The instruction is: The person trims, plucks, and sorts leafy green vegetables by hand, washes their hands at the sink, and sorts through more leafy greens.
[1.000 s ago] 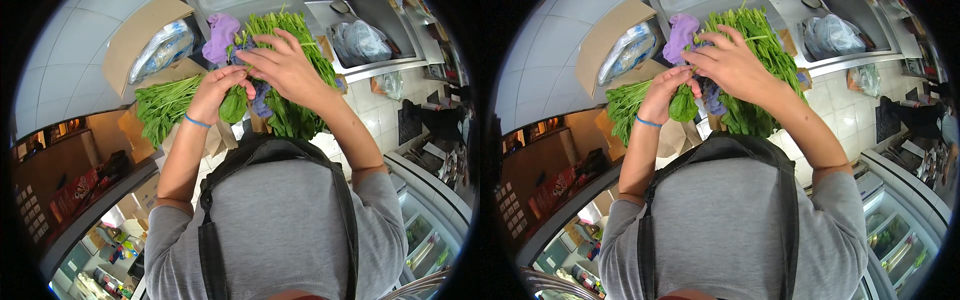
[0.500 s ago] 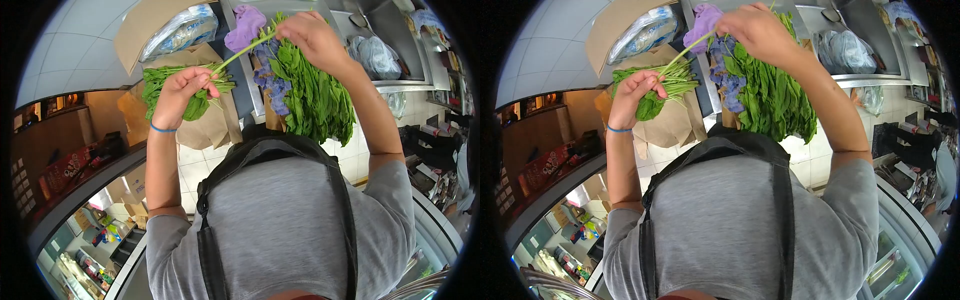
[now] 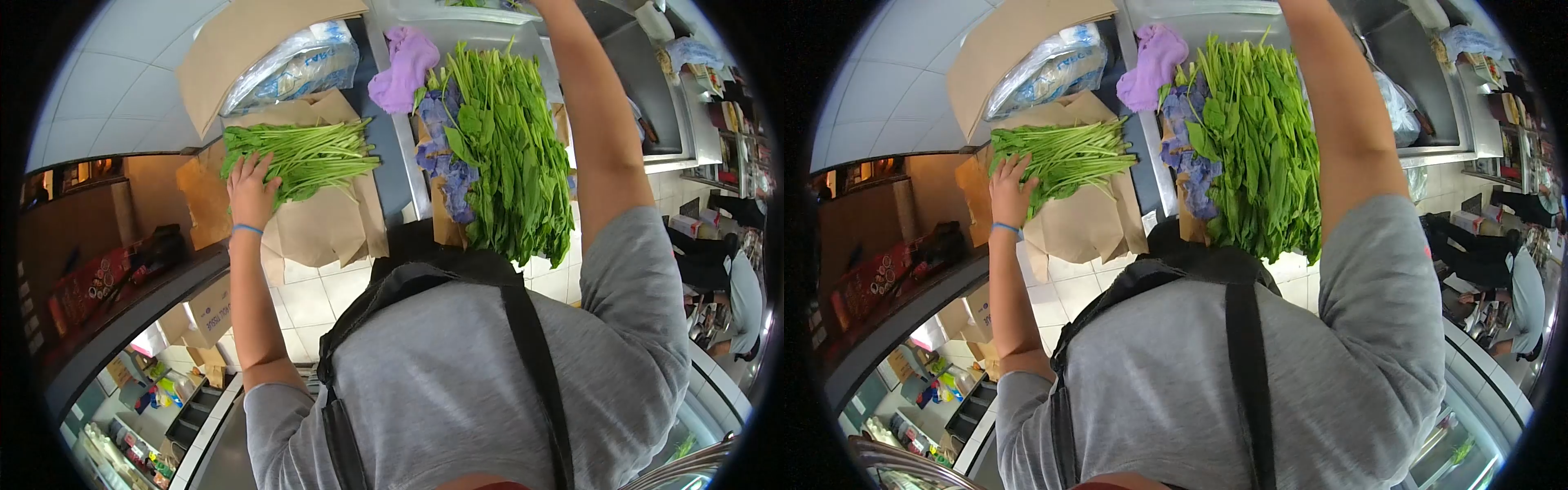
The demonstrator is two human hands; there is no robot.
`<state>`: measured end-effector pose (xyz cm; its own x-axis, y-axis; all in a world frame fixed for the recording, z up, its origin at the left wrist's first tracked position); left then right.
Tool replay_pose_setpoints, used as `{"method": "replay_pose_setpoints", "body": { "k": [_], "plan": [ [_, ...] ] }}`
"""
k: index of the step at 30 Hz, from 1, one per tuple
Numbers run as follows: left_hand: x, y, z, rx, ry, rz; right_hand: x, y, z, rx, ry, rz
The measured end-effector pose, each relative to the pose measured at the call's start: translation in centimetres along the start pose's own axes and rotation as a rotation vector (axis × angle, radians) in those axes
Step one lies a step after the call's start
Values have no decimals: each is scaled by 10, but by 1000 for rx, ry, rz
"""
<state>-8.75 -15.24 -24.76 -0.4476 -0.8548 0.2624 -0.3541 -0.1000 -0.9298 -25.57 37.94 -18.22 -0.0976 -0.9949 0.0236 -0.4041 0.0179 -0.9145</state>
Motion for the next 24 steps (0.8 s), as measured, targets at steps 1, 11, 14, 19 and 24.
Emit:
{"method": "replay_pose_setpoints", "body": {
  "k": [1, 11, 14, 19, 24],
  "plan": [
    [6, 12, 5, 158, -132, 207, -5, 22, 11, 6, -36, 20],
    [-122, -73, -65, 3, 100, 748, -32, -68, 294, 247, 447, -580],
    [-218, -113, -102, -85, 437, 852, -34, -54, 341, 364, 638, -641],
    [-366, -123, -132, -98, 834, 652, -27, -65, 337, 41, 468, -674],
    [-365, -74, -153, 35, 785, 336, -23, -67, 333, 134, 552, -784]
  ]
}}
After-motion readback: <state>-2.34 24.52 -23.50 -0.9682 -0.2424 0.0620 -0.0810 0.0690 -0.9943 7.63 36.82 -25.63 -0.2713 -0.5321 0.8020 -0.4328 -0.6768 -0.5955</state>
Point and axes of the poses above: each hand's wrist, its own z-axis away from the middle knuckle, its own y-axis out of the palm, x = y × z, the point moved 8 cm from there along -z, towards the middle knuckle, and after that the axes turned 12 degrees about -z, right-handed, at the moved point
